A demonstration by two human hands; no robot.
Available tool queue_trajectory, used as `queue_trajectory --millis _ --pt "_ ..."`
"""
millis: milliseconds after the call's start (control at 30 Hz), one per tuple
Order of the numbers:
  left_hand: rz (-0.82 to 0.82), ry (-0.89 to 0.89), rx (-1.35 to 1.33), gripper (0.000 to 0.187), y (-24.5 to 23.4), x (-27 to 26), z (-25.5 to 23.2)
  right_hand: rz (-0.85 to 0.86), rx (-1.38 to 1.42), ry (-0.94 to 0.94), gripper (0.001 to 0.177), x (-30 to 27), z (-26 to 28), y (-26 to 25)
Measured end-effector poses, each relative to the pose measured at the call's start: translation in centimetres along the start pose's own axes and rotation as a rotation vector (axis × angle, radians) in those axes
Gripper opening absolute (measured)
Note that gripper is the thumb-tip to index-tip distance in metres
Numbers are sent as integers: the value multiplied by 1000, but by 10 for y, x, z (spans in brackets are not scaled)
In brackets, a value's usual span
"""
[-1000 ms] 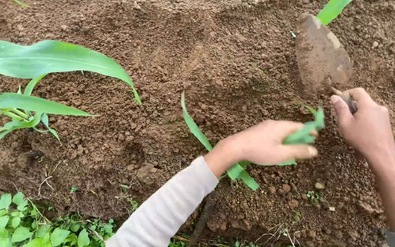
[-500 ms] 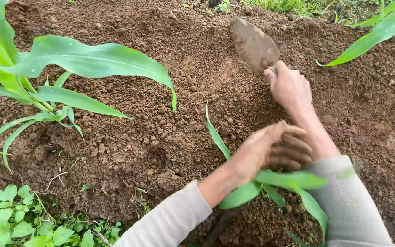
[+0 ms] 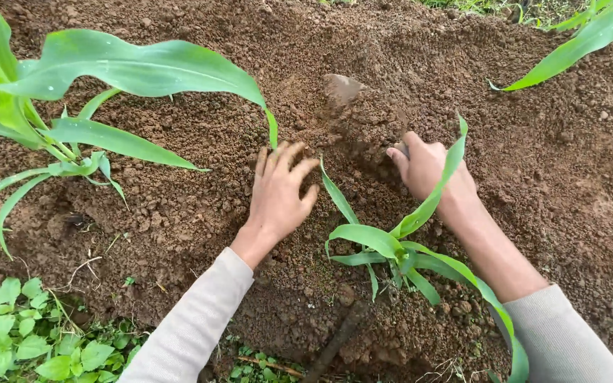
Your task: The person uses a hand trowel to loosen soil around small corn plants and removes surrounding weeds by hand. The person repeatedly digs into the soil, pulls out unwanted plants, and pats the earth around the base of the corn seedlings.
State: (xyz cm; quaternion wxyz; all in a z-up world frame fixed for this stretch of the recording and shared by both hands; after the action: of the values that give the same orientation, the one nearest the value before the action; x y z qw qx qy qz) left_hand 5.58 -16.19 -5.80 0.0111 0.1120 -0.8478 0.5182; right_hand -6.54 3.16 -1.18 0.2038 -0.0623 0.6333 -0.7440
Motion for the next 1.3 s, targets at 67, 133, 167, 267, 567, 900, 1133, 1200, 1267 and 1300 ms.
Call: queue_trajectory --millis 67,133,167,267,567,900,1133,1200,1267,1300 --pt "27 31 -51 33 14 -16 -11 -33 -56 -57 31 4 0 19" --pt "50 61 -93 31 12 -25 -26 -72 -104 -120 30 0 10 21" --pt "88 87 -229 34 5 -28 -35 -75 -103 -173 30 -5 19 14" --pt "110 204 -334 50 9 -33 -43 -178 -153 -284 29 -16 28 -1" --pt "-255 29 187 58 35 14 5 -252 -78 -105 31 3 -103 -10" --pt "53 161 -113 37 64 70 -24 -120 217 151 31 1 -166 1" --pt "343 230 -480 35 69 37 -45 -134 226 112 31 0 -170 5" --pt "372 300 -459 43 74 27 -36 -126 221 93 30 1 -172 6" --pt "364 327 -380 40 56 10 -32 -141 224 101 31 -2 -173 7" --pt "349 351 -302 38 47 3 -30 -156 225 103 32 -3 -174 7"
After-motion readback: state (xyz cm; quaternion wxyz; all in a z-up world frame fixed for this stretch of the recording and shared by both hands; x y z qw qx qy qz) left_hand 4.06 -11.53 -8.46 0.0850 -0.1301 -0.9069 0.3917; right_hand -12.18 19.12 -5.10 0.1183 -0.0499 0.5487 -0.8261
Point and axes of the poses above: each hand's wrist, its own x-axis towards the middle knuckle, its own y-axis out of the palm, z = x × y, the point moved 3 cm from there along x, towards the middle knuckle, and after that the axes turned 1 degree about y, right-handed, at the moved point
